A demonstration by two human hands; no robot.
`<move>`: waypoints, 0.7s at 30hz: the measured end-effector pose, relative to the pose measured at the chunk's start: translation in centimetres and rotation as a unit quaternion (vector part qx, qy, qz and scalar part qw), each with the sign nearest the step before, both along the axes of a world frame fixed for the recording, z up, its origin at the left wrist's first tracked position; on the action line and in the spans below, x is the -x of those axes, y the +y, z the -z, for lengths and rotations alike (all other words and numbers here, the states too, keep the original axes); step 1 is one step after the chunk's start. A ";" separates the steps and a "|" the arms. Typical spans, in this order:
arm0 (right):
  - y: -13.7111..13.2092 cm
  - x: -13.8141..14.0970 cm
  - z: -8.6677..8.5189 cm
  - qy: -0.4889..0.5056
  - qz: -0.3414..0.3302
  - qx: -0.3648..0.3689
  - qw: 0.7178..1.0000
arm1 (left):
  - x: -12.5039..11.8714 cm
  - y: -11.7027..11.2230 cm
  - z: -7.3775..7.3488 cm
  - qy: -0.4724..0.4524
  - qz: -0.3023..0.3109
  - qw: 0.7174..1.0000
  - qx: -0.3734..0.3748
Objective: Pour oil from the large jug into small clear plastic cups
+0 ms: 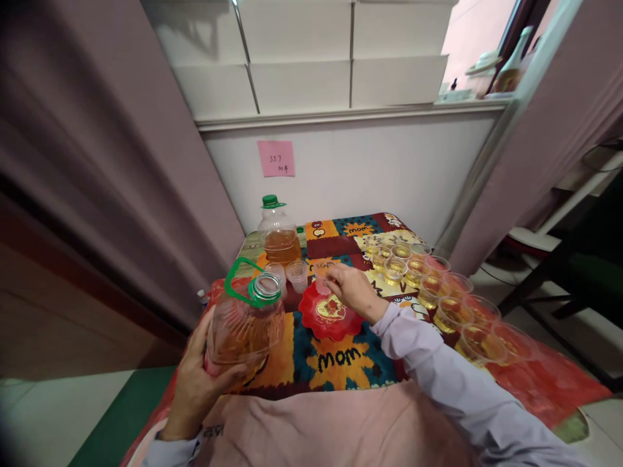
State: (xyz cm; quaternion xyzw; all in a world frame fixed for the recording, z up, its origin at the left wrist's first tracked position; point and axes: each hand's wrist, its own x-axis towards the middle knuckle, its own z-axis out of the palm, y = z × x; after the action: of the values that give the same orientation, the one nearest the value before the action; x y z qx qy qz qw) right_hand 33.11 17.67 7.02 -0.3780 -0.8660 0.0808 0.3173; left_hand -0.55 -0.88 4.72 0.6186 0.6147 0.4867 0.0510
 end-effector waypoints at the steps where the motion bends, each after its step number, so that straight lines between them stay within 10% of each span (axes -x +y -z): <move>1: -0.6 -0.4 1.1 -0.025 0.002 0.015 1.000 | -0.1 0.0 -0.1 0.000 -0.002 1.000 0.001; 9: -3.0 -1.2 5.3 -0.062 0.016 0.047 0.997 | -0.7 0.2 -0.9 0.018 0.001 1.000 0.019; 17: -5.0 -2.0 3.5 0.098 0.006 0.053 0.994 | -0.5 0.7 -0.6 0.050 0.004 0.999 0.008; 21: -6.6 -3.2 0.2 0.296 0.054 0.088 0.949 | -0.7 0.7 -0.7 0.056 0.003 0.998 0.007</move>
State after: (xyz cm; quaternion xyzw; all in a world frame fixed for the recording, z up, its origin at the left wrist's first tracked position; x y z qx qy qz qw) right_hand 36.30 11.11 6.86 -0.4098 -0.7007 0.2479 0.5288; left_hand 0.14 -0.20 5.45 0.6461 0.6184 0.4469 0.0224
